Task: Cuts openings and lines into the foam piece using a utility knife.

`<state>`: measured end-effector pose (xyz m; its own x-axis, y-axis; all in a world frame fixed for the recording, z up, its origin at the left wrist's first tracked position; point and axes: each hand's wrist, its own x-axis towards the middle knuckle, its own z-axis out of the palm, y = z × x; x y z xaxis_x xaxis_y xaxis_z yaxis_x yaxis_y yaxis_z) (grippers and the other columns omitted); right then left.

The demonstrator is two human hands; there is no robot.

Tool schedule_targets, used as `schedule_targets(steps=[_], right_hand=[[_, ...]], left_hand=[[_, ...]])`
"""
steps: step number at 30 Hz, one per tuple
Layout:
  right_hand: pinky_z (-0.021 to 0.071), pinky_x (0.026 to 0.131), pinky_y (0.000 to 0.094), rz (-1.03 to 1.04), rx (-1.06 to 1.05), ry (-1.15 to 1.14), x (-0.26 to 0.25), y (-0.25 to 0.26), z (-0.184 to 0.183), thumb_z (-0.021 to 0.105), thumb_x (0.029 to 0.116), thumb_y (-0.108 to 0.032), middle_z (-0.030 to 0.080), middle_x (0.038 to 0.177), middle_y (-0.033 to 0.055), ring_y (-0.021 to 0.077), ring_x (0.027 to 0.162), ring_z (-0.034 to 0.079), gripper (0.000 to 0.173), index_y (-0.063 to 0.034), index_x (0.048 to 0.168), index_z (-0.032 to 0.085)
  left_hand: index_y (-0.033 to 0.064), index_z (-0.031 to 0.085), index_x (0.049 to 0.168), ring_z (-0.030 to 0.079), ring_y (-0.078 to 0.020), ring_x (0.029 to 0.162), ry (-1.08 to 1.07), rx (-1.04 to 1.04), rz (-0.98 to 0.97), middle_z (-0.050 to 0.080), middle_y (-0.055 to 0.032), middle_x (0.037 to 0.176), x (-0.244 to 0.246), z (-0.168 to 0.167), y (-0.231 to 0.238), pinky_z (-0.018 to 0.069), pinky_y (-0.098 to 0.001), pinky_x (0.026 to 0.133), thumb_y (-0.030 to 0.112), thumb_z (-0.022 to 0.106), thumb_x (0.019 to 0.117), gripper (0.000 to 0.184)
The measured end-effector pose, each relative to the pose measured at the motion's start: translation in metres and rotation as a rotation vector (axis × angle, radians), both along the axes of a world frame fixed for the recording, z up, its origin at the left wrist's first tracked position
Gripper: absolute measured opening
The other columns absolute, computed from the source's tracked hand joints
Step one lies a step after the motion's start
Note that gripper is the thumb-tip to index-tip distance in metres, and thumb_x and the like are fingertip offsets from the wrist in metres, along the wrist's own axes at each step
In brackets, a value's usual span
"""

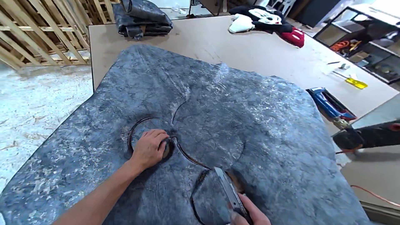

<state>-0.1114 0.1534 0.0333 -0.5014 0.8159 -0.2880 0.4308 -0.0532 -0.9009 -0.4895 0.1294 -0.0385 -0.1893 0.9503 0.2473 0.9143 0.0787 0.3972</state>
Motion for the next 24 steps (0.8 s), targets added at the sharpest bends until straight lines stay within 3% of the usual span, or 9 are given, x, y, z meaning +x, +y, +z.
schedule_targets(steps=[2, 4, 7, 10, 14, 17, 19, 24], right_hand=[[0.0569, 0.052, 0.0356, 0.031, -0.005, 0.020, -0.030, 0.024, 0.011, 0.054, 0.0912, -0.004, 0.070, 0.088, 0.0089, 0.0164, 0.059, 0.064, 0.045, 0.0059, 0.135, 0.056], [0.0549, 0.048, 0.0318, 0.026, 0.006, 0.070, -0.064, 0.054, 0.014, 0.053, 0.0981, -0.016, 0.070, 0.085, 0.0055, 0.0144, 0.056, 0.062, 0.034, 0.0017, 0.127, 0.060], [0.0598, 0.055, 0.0320, 0.038, 0.025, 0.019, -0.113, 0.090, 0.011, 0.047, 0.1050, -0.025, 0.075, 0.091, 0.0051, 0.0173, 0.063, 0.070, 0.029, -0.0041, 0.118, 0.061], [0.0614, 0.056, 0.0332, 0.089, 0.054, -0.196, -0.158, 0.107, 0.004, 0.045, 0.1074, -0.025, 0.077, 0.090, 0.0007, 0.0161, 0.064, 0.073, 0.028, -0.0104, 0.130, 0.052], [0.0596, 0.056, 0.0420, 0.171, 0.213, -0.472, -0.202, 0.109, -0.009, 0.049, 0.1058, -0.027, 0.068, 0.076, 0.0019, 0.0179, 0.057, 0.066, 0.051, -0.0256, 0.156, 0.042], [0.0557, 0.064, 0.0487, 0.194, 0.285, -0.611, -0.224, 0.104, -0.010, 0.048, 0.1079, -0.032, 0.066, 0.074, 0.0080, 0.0247, 0.065, 0.065, 0.055, -0.0312, 0.161, 0.035], [0.0552, 0.066, 0.0495, 0.196, 0.292, -0.663, -0.234, 0.103, -0.009, 0.047, 0.1077, -0.029, 0.067, 0.076, 0.0089, 0.0260, 0.068, 0.066, 0.057, -0.0334, 0.162, 0.032], [0.0545, 0.066, 0.0477, 0.185, 0.302, -0.681, -0.248, 0.103, -0.006, 0.048, 0.1066, -0.024, 0.068, 0.078, 0.0084, 0.0253, 0.070, 0.065, 0.059, -0.0295, 0.163, 0.032]], left_hand=[[0.0130, 0.075, 0.115, 0.061, -0.0219, 0.128, 0.030, -0.004, -0.025, 0.069, -0.0033, 0.131, 0.001, -0.002, 0.008, 0.0476, -0.0478, 0.109, 0.018, 0.055, 0.0956, 0.028], [0.0100, 0.074, 0.118, 0.057, -0.0250, 0.133, 0.035, -0.011, -0.024, 0.066, -0.0064, 0.136, -0.001, -0.001, 0.017, 0.0449, -0.0502, 0.112, 0.013, 0.053, 0.0964, 0.029], [0.0095, 0.074, 0.117, 0.061, -0.0269, 0.128, 0.015, 0.050, 0.053, 0.068, -0.0081, 0.130, -0.018, 0.002, 0.035, 0.0473, -0.0515, 0.109, 0.014, 0.051, 0.0998, 0.029], [0.0108, 0.074, 0.115, 0.062, -0.0262, 0.126, 0.048, 0.135, 0.129, 0.070, -0.0064, 0.127, -0.042, 0.005, 0.053, 0.0461, -0.0513, 0.108, 0.015, 0.050, 0.1003, 0.029], [0.0188, 0.072, 0.123, 0.054, -0.0239, 0.138, 0.120, 0.095, 0.027, 0.065, -0.0020, 0.139, -0.076, 0.019, 0.098, 0.0358, -0.0542, 0.117, 0.022, 0.049, 0.1026, 0.032], [0.0272, 0.065, 0.138, 0.043, -0.0262, 0.147, 0.144, -0.024, -0.083, 0.055, -0.0017, 0.151, -0.092, 0.021, 0.140, 0.0255, -0.0616, 0.121, 0.038, 0.050, 0.1033, 0.039], [0.0335, 0.058, 0.146, 0.036, -0.0268, 0.151, 0.161, -0.115, -0.133, 0.047, -0.0005, 0.159, -0.100, 0.014, 0.156, 0.0205, -0.0639, 0.121, 0.051, 0.043, 0.1040, 0.048], [0.0392, 0.054, 0.147, 0.033, -0.0245, 0.153, 0.161, -0.155, -0.125, 0.045, 0.0022, 0.160, -0.102, 0.008, 0.160, 0.0197, -0.0614, 0.122, 0.056, 0.035, 0.1039, 0.051]])
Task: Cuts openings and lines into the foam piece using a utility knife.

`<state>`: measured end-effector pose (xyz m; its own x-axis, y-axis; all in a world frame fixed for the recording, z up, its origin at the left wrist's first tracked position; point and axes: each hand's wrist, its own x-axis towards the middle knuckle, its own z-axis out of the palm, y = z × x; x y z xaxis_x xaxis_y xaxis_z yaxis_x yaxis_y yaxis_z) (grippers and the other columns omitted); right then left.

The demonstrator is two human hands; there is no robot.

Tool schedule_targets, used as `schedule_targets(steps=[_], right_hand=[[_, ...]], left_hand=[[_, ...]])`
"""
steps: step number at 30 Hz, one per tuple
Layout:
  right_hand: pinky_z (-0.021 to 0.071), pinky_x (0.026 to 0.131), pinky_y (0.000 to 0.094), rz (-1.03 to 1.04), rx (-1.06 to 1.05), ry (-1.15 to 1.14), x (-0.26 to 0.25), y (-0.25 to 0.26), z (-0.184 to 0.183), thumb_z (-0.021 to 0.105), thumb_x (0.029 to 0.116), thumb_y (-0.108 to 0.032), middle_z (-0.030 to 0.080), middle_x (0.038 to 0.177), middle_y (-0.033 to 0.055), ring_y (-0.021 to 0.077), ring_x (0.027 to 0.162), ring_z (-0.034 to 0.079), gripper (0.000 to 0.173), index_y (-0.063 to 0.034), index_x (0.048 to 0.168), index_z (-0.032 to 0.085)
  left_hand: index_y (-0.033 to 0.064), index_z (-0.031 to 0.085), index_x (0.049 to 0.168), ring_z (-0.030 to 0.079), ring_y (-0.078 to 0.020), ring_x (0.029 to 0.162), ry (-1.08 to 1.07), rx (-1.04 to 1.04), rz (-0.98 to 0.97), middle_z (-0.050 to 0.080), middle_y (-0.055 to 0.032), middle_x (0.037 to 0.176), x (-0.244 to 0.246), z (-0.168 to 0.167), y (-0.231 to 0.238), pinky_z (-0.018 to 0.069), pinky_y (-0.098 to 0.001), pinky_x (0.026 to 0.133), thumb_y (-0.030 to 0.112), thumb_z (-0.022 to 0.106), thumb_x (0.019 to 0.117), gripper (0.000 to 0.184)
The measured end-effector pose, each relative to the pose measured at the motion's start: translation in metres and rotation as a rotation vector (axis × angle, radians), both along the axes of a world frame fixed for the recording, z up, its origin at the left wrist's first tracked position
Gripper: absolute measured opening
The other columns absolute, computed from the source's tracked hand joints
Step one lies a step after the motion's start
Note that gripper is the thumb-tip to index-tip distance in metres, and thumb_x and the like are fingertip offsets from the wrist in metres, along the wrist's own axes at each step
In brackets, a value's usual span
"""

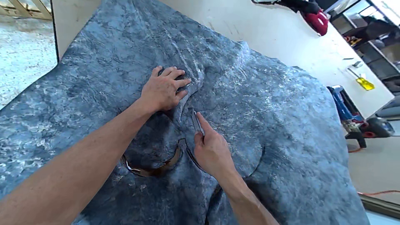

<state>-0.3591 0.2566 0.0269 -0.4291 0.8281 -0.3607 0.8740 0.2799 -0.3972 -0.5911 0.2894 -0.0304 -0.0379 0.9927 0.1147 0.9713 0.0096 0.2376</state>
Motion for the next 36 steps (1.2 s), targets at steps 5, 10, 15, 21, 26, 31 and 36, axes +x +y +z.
schedule_targets(steps=[5, 10, 15, 21, 26, 31, 36], right_hand=[[0.0554, 0.062, 0.0457, -0.002, -0.027, -0.008, -0.009, -0.002, -0.002, 0.048, 0.1072, -0.024, 0.067, 0.078, 0.0083, 0.0240, 0.066, 0.065, 0.058, -0.0283, 0.163, 0.033], [0.0549, 0.061, 0.0467, -0.007, -0.021, -0.047, -0.016, -0.003, 0.001, 0.047, 0.1071, -0.024, 0.067, 0.077, 0.0086, 0.0251, 0.066, 0.065, 0.058, -0.0286, 0.163, 0.032], [0.0546, 0.062, 0.0467, -0.020, 0.001, -0.083, -0.021, -0.003, 0.005, 0.046, 0.1074, -0.024, 0.067, 0.077, 0.0088, 0.0252, 0.067, 0.065, 0.057, -0.0276, 0.163, 0.033], [0.0549, 0.063, 0.0479, -0.038, -0.002, -0.129, -0.024, -0.002, 0.009, 0.046, 0.1077, -0.025, 0.068, 0.081, 0.0101, 0.0268, 0.070, 0.067, 0.057, -0.0301, 0.162, 0.032], [0.0550, 0.057, 0.0456, -0.049, 0.003, -0.116, -0.028, -0.003, 0.012, 0.045, 0.1076, -0.023, 0.066, 0.077, 0.0093, 0.0246, 0.063, 0.065, 0.057, -0.0304, 0.162, 0.032], [0.0548, 0.062, 0.0484, -0.019, 0.004, -0.181, -0.034, -0.004, 0.013, 0.045, 0.1075, -0.024, 0.069, 0.082, 0.0098, 0.0266, 0.070, 0.067, 0.056, -0.0291, 0.162, 0.033], [0.0553, 0.064, 0.0489, 0.059, -0.003, -0.297, -0.045, 0.002, 0.019, 0.048, 0.1053, -0.022, 0.068, 0.082, 0.0094, 0.0271, 0.074, 0.068, 0.059, -0.0252, 0.162, 0.034]], left_hand=[[0.0382, 0.055, 0.147, 0.034, -0.0245, 0.153, 0.000, 0.012, 0.009, 0.045, 0.0019, 0.160, 0.002, -0.001, 0.000, 0.0203, -0.0601, 0.123, 0.055, 0.034, 0.1042, 0.051], [0.0380, 0.057, 0.146, 0.034, -0.0249, 0.152, -0.025, 0.022, 0.013, 0.046, 0.0017, 0.159, 0.001, 0.000, -0.001, 0.0198, -0.0598, 0.123, 0.054, 0.038, 0.1039, 0.049], [0.0378, 0.057, 0.145, 0.034, -0.0247, 0.152, -0.031, 0.019, 0.019, 0.046, 0.0021, 0.159, 0.002, 0.001, -0.001, 0.0201, -0.0595, 0.123, 0.053, 0.039, 0.1037, 0.048], [0.0375, 0.057, 0.145, 0.035, -0.0252, 0.152, -0.034, 0.025, 0.012, 0.047, 0.0020, 0.158, 0.001, 0.001, -0.002, 0.0208, -0.0598, 0.123, 0.053, 0.040, 0.1033, 0.048], [0.0375, 0.058, 0.145, 0.035, -0.0254, 0.152, -0.045, 0.030, 0.013, 0.047, 0.0014, 0.158, 0.002, 0.000, -0.001, 0.0203, -0.0599, 0.123, 0.053, 0.041, 0.1031, 0.047], [0.0371, 0.058, 0.144, 0.034, -0.0258, 0.152, -0.056, 0.017, 0.009, 0.046, 0.0010, 0.159, 0.001, 0.001, -0.001, 0.0203, -0.0600, 0.123, 0.052, 0.041, 0.1036, 0.047], [0.0372, 0.058, 0.144, 0.034, -0.0260, 0.152, -0.071, 0.011, 0.008, 0.047, 0.0011, 0.159, 0.001, 0.001, -0.001, 0.0188, -0.0602, 0.123, 0.051, 0.042, 0.1030, 0.046]])
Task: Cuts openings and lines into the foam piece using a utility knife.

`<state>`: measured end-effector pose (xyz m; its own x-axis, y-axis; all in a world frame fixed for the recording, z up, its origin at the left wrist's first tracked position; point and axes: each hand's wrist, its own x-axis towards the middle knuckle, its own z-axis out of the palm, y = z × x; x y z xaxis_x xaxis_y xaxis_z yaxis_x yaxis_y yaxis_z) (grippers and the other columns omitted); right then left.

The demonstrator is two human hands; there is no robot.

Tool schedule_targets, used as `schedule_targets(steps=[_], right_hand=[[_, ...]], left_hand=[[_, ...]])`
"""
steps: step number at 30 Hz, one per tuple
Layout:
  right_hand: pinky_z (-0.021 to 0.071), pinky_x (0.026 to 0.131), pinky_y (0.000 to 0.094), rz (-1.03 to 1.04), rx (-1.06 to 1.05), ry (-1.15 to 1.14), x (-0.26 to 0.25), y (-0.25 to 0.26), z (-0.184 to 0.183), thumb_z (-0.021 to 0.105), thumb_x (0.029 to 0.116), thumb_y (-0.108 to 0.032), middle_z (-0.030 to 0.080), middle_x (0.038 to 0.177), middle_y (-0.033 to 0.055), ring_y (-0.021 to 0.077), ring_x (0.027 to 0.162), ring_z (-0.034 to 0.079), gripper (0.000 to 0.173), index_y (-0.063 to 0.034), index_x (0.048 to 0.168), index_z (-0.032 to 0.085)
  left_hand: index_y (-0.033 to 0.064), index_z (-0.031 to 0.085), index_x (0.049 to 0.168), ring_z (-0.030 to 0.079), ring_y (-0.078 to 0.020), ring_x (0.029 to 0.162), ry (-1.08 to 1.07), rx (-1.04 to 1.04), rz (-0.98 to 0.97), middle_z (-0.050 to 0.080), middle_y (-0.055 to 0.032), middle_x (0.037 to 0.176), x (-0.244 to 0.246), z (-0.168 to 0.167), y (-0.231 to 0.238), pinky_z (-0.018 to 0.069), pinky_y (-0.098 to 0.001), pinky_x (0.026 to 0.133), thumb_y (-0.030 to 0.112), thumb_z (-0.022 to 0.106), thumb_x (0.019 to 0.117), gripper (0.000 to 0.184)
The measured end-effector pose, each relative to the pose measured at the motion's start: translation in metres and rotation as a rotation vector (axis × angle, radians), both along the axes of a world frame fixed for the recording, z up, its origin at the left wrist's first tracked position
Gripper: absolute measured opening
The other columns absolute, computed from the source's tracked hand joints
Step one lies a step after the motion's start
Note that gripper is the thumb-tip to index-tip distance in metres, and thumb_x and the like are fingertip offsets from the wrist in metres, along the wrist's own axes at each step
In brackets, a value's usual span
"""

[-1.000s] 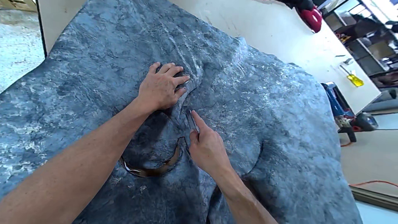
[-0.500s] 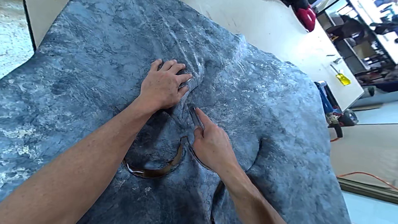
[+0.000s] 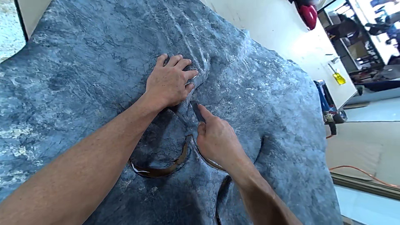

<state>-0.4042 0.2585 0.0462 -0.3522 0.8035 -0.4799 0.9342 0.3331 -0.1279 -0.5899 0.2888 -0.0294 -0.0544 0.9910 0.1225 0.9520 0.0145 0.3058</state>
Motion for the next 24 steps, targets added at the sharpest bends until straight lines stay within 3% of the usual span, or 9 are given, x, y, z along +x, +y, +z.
schedule_targets(steps=[3, 12, 24], right_hand=[[0.0532, 0.054, 0.0494, 0.036, 0.024, 0.030, -0.001, -0.004, 0.004, 0.053, 0.1021, -0.018, 0.068, 0.080, 0.0130, 0.0300, 0.067, 0.067, 0.062, -0.0210, 0.161, 0.035], [0.0533, 0.054, 0.0500, 0.128, 0.023, -0.074, -0.006, 0.001, 0.010, 0.062, 0.0952, -0.019, 0.067, 0.081, 0.0125, 0.0310, 0.069, 0.067, 0.068, -0.0173, 0.158, 0.037], [0.0533, 0.054, 0.0464, 0.258, 0.051, -0.168, -0.001, 0.004, 0.010, 0.061, 0.0966, -0.019, 0.065, 0.075, 0.0092, 0.0281, 0.066, 0.066, 0.070, -0.0177, 0.161, 0.033]], left_hand=[[0.0348, 0.060, 0.143, 0.036, -0.0275, 0.151, -0.019, 0.013, -0.006, 0.048, -0.0011, 0.157, -0.001, 0.000, -0.001, 0.0201, -0.0612, 0.122, 0.050, 0.043, 0.1027, 0.046], [0.0360, 0.061, 0.142, 0.036, -0.0278, 0.150, 0.003, 0.015, 0.001, 0.049, 0.0006, 0.157, 0.001, 0.000, 0.001, 0.0204, -0.0614, 0.121, 0.050, 0.043, 0.1026, 0.045], [0.0359, 0.062, 0.141, 0.036, -0.0266, 0.150, -0.018, 0.020, 0.001, 0.049, 0.0030, 0.156, 0.000, 0.001, 0.002, 0.0207, -0.0605, 0.121, 0.050, 0.045, 0.1021, 0.044]])
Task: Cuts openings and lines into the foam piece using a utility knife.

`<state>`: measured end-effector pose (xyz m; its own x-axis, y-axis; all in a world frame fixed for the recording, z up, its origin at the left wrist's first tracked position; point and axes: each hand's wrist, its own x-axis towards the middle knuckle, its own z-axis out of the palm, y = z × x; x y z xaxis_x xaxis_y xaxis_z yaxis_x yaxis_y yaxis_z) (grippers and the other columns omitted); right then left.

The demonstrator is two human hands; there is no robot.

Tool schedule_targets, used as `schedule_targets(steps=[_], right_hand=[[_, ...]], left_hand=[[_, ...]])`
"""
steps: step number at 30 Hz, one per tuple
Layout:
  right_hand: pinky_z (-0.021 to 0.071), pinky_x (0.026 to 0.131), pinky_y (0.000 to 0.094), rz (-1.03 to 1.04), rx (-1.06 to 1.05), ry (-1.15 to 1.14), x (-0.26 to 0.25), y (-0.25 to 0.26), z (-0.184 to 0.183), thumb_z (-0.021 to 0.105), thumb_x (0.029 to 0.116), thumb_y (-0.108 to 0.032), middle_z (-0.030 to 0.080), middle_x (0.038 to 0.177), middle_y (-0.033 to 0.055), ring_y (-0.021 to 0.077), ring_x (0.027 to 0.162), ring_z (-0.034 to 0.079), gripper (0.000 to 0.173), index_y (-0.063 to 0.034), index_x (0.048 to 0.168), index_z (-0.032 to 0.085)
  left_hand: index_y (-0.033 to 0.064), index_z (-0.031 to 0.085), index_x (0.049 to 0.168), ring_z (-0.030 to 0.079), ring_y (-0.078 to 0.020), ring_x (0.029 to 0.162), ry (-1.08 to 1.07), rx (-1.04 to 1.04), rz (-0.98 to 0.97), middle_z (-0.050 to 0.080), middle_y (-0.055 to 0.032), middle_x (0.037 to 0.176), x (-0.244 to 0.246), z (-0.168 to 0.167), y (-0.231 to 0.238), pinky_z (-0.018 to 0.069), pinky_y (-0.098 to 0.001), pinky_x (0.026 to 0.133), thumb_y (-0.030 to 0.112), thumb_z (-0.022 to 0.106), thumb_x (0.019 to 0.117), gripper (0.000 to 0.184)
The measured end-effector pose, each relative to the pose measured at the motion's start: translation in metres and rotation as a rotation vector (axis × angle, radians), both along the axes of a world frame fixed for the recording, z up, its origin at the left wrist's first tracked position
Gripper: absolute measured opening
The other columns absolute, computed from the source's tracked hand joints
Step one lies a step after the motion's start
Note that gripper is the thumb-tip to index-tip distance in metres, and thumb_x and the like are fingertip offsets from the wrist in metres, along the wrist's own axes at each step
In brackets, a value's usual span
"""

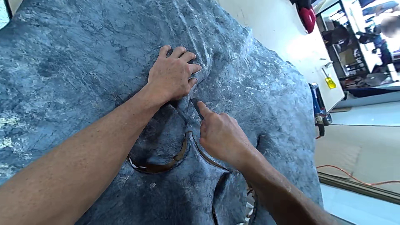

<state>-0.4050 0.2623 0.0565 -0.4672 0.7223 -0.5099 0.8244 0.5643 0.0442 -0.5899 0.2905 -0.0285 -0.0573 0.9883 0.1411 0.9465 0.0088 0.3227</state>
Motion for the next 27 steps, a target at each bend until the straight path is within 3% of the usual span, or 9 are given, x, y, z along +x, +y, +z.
schedule_targets(steps=[27], right_hand=[[0.0516, 0.053, 0.0423, 0.151, 0.001, -0.142, 0.022, -0.017, 0.003, 0.060, 0.0956, -0.019, 0.059, 0.066, 0.0034, 0.0242, 0.061, 0.063, 0.076, -0.0238, 0.164, 0.027]], left_hand=[[0.0352, 0.061, 0.142, 0.035, -0.0258, 0.151, -0.009, 0.000, -0.006, 0.049, 0.0031, 0.156, -0.002, 0.000, 0.000, 0.0208, -0.0592, 0.121, 0.051, 0.043, 0.1020, 0.046]])
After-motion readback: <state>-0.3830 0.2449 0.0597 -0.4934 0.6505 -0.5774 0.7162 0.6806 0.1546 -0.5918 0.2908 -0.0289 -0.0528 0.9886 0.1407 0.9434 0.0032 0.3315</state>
